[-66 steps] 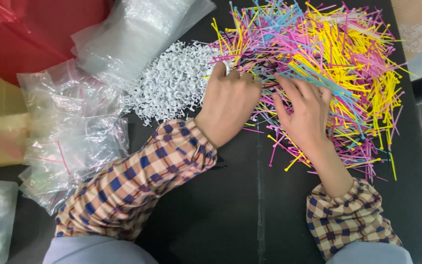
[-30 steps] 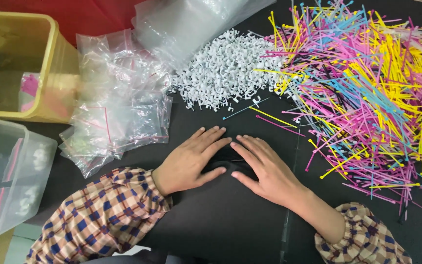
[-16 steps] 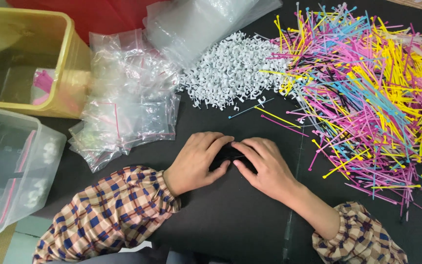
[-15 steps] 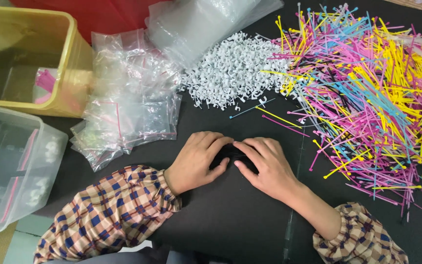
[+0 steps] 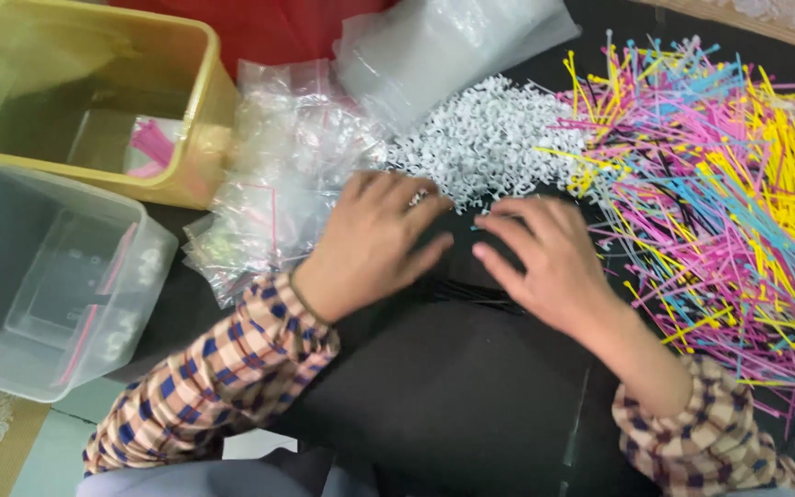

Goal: Sorting black cable ties from a multicolored pile and placing them into a small plastic bag.

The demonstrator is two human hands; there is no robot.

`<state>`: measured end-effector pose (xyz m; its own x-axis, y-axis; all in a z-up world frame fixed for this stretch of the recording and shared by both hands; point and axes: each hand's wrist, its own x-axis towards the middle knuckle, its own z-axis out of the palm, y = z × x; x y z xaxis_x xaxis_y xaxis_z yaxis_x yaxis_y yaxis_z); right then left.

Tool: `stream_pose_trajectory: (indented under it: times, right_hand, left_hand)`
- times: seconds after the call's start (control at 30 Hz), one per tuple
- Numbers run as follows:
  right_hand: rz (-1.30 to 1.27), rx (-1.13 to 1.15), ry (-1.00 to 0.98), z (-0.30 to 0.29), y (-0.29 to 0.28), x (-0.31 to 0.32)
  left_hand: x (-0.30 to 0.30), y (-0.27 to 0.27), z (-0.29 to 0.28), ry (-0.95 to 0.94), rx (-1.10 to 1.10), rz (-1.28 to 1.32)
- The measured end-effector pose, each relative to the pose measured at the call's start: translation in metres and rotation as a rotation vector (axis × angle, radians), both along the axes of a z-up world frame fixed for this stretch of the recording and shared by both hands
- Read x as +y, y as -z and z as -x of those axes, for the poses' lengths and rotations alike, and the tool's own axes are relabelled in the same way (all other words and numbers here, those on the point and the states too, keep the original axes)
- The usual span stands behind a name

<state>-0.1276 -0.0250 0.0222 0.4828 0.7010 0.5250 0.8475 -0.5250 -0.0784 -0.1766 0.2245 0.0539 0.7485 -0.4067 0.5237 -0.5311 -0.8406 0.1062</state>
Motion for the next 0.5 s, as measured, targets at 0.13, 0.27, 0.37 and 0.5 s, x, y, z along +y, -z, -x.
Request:
stream_pose_trajectory:
  times: [0.13, 0.27, 0.37, 0.5]
  right_hand:
    - [-0.014, 0.028, -0.035, -0.048, -0.018, 0.047]
    - [-0.104, 0.155, 0.003, -0.102, -0.001, 0.099]
    - [-0.095, 0.141, 0.077, -0.139, 0.026, 0.119]
    - [-0.001, 0.264, 0.253, -0.157, 0.049, 0.130]
  left_hand:
    - [0.022, -0.007, -0.049, -0.140, -0.023, -0.033]
    - [0.039, 0.023, -0.110, -0.206, -0.190, 0.101]
    - [0.045, 0.044, -0.139, -0.285, -0.139, 0.111]
    - [0.052, 0.082, -0.163, -0.397, -0.111, 0.002]
